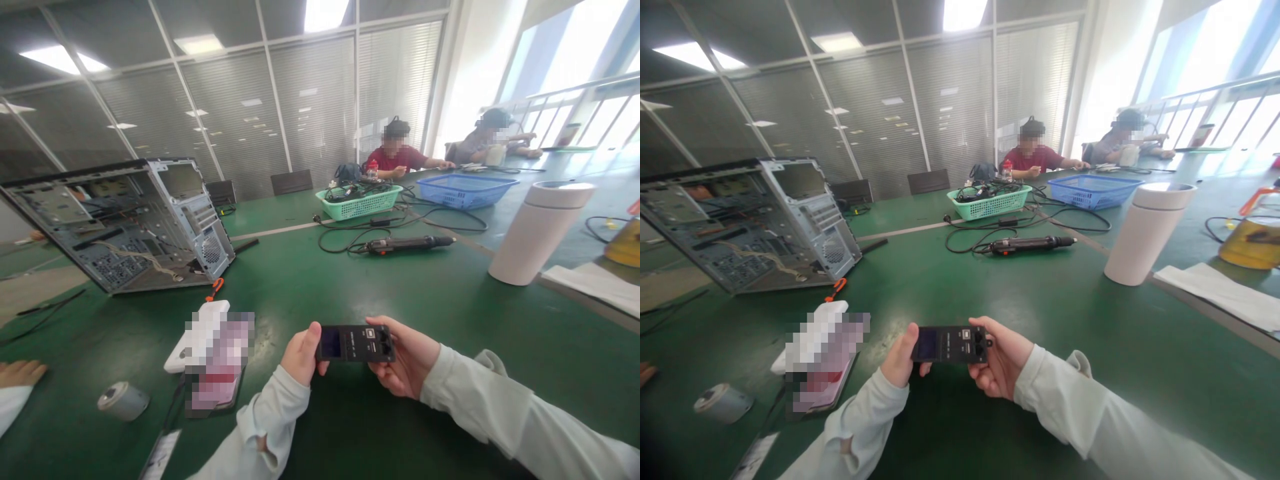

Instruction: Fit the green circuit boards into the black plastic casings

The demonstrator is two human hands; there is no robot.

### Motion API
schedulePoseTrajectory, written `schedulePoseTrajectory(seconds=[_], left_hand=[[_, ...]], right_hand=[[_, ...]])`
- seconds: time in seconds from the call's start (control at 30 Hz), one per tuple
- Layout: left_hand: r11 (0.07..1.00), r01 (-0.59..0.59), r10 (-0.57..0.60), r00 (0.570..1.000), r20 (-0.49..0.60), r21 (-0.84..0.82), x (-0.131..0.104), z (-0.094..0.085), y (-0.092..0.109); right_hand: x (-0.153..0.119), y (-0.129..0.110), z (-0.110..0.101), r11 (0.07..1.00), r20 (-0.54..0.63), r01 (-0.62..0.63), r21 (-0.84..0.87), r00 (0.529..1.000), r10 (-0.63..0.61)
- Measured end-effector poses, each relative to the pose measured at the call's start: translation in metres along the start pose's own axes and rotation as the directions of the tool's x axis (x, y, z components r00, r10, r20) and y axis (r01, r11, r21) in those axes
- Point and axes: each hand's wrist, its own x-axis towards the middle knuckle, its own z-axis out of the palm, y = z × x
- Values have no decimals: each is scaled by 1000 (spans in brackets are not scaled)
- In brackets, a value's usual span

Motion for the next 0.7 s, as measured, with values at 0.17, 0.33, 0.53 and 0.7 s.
schedulePoseTrajectory(seconds=[0.17,0.33,0.53,0.7], left_hand=[[994,71,-73,997,-25,-84,3,1,0],[964,2,-32,993,-110,-265,-1,10,8],[970,-34,8,994,-109,-240,-2,11,9],[974,-42,7,988,-157,-224,0,7,9]], right_hand=[[-1,1,3,997,-31,58,-48,998,-59],[7,6,-6,817,-100,475,-327,842,-530],[14,7,-17,324,108,745,-582,466,-878],[13,6,-15,263,154,756,-599,432,-889]])
